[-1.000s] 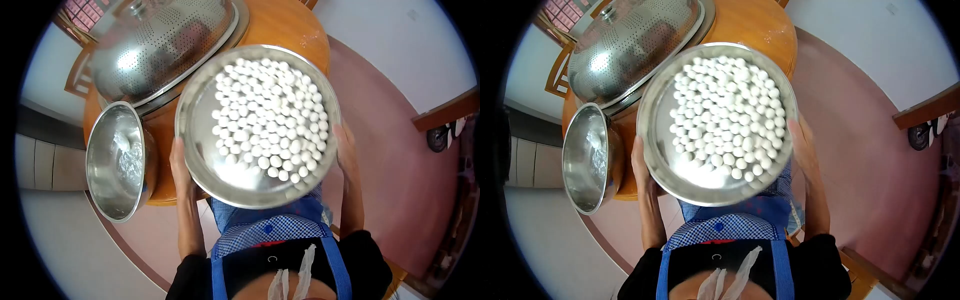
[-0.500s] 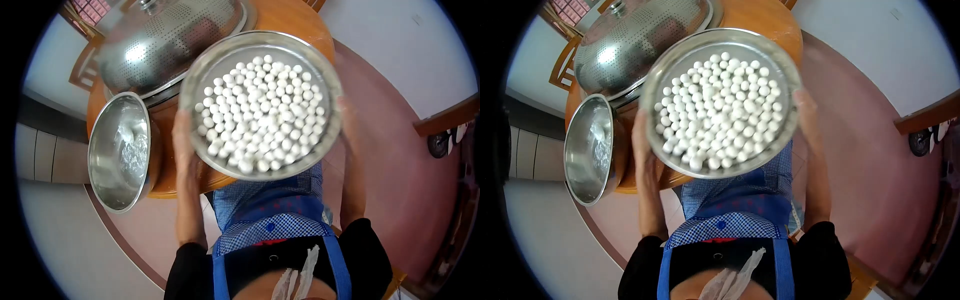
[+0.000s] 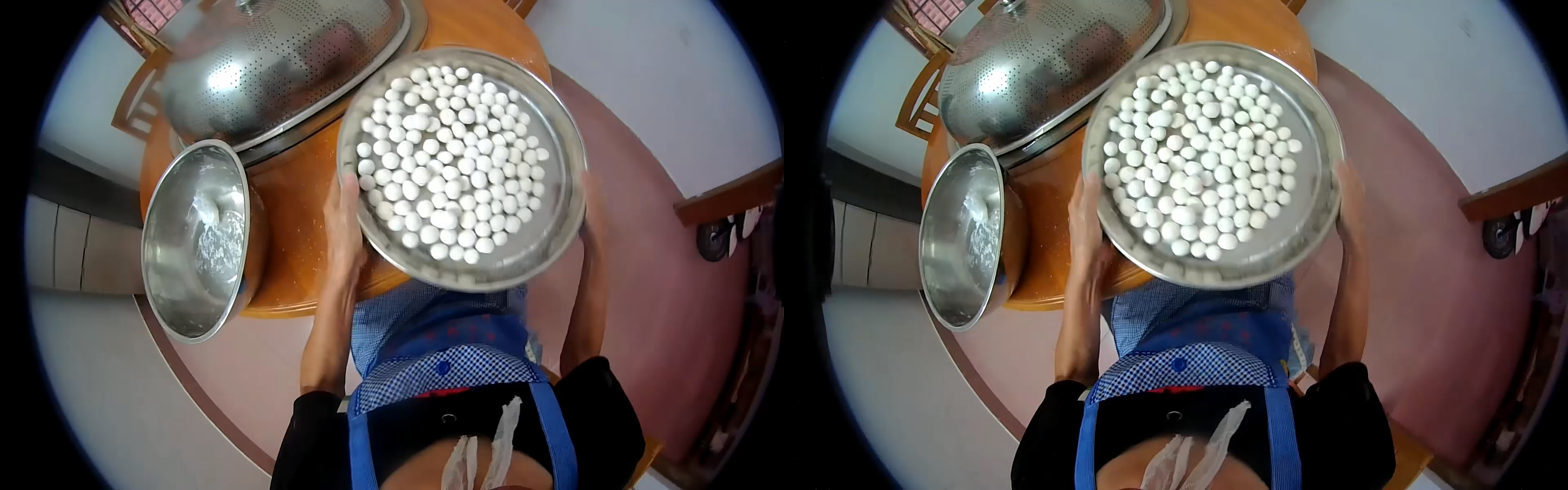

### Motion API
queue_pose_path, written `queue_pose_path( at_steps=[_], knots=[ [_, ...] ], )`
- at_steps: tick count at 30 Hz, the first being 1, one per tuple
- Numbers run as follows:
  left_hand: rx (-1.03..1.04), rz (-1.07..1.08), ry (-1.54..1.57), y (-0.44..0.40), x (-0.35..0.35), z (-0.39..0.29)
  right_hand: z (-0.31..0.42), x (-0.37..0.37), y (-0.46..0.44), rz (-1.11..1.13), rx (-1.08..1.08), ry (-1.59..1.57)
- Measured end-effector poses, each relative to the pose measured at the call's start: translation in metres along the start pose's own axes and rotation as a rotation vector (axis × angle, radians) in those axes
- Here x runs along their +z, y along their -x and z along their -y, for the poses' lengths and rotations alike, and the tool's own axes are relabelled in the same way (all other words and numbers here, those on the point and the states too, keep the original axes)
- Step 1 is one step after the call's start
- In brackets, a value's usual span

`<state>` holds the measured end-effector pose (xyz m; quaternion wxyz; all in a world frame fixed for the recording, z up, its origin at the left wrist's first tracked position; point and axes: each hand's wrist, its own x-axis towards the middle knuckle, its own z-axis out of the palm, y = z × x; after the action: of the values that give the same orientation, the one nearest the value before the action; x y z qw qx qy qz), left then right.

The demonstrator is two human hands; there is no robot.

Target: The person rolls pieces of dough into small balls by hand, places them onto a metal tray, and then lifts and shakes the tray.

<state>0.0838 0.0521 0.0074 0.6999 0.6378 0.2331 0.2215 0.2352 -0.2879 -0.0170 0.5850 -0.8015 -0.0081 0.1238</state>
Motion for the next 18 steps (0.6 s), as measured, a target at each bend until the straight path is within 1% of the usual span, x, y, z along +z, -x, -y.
queue_pose_path(
  at_steps=[1,2,3,4,5,7,8,9,11,12,13,14,15,16,18],
  knots=[
    [-0.052,-0.063,0.194,0.012,0.005,0.001,-0.004,-0.002,0.010,-0.003,-0.035,0.101],
    [-0.099,-0.048,0.159,0.021,-0.011,0.001,-0.008,-0.004,0.019,-0.010,-0.069,0.201],
    [-0.150,-0.030,0.116,0.024,-0.033,0.001,-0.008,0.013,0.031,-0.057,-0.158,0.103],
    [-0.162,-0.078,0.124,0.026,-0.041,-0.009,-0.001,0.025,0.036,-0.086,-0.186,0.053],
    [-0.165,-0.030,0.289,0.019,-0.048,-0.006,0.006,0.037,0.042,-0.113,-0.216,0.005],
    [-0.164,-0.012,0.203,0.001,-0.035,-0.010,0.044,0.042,0.023,-0.102,-0.215,-0.061],
    [-0.168,-0.016,0.133,-0.010,-0.023,-0.004,0.035,0.034,0.013,-0.098,-0.206,-0.066],
    [-0.103,-0.010,0.098,-0.007,-0.006,-0.011,0.021,0.013,0.001,-0.025,-0.130,-0.162],
    [-0.051,0.055,0.141,0.010,0.001,-0.013,0.000,0.000,0.000,0.035,-0.075,-0.250],
    [-0.108,0.025,0.177,0.024,-0.002,-0.017,-0.016,-0.001,0.018,-0.016,-0.040,-0.287],
    [-0.092,0.000,0.070,0.036,-0.016,-0.021,-0.015,0.002,0.031,-0.061,-0.004,-0.325],
    [-0.113,-0.038,0.056,0.040,-0.030,-0.028,-0.011,0.010,0.035,-0.055,-0.005,-0.323],
    [-0.136,-0.075,0.036,0.040,-0.042,-0.032,0.014,0.035,0.046,-0.064,-0.084,-0.298],
    [-0.117,-0.060,0.006,0.031,-0.050,-0.032,0.027,0.051,0.053,-0.072,-0.156,-0.273],
    [-0.137,-0.065,0.048,0.007,-0.041,-0.014,0.024,0.039,0.017,-0.026,-0.105,-0.210]
  ],
)
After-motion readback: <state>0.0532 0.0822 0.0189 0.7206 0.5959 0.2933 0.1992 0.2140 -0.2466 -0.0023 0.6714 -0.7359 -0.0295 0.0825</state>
